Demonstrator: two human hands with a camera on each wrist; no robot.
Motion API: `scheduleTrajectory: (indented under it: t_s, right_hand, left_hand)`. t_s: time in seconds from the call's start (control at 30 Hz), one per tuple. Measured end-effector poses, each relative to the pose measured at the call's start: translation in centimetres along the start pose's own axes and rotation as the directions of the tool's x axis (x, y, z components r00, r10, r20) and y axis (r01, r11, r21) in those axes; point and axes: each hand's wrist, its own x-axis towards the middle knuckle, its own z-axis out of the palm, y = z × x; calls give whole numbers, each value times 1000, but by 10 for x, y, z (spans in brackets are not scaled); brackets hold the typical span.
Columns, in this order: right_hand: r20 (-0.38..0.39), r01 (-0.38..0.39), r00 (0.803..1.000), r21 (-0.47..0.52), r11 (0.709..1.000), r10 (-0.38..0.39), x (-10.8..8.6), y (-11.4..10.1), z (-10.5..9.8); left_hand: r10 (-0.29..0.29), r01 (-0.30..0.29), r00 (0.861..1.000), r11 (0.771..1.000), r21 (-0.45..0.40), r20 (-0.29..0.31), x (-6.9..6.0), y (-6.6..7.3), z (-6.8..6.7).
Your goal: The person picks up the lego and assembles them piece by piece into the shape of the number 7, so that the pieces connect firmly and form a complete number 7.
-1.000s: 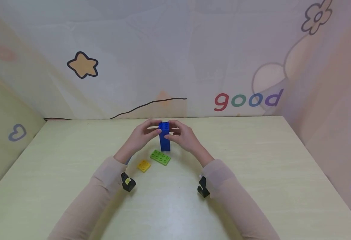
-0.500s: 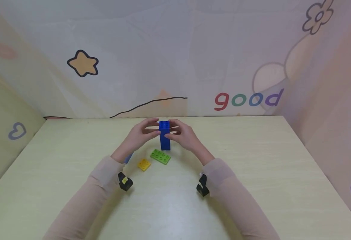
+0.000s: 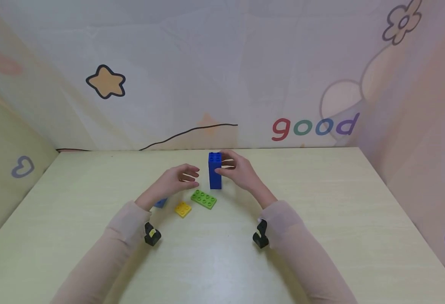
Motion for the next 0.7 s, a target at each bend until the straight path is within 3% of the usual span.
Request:
scheduleTrajectory:
  t_s: [0.17,0.33,0.7]
  right_hand:
    - [-4,-6,1000,-8,1000,6,-1,1,-5]
    - [-14,-14,1000,-7,1000,14,-2,2,-9]
    - [-21,-40,999,19,999,40,-1,7,-13]
  left_hand:
    - [-19,18,998,999,28,58,-1,-2,1]
    - [-77,68,990,994,81,117,-1,-5,3]
    - [-171,164,975,984,65,140,-3,-6,13]
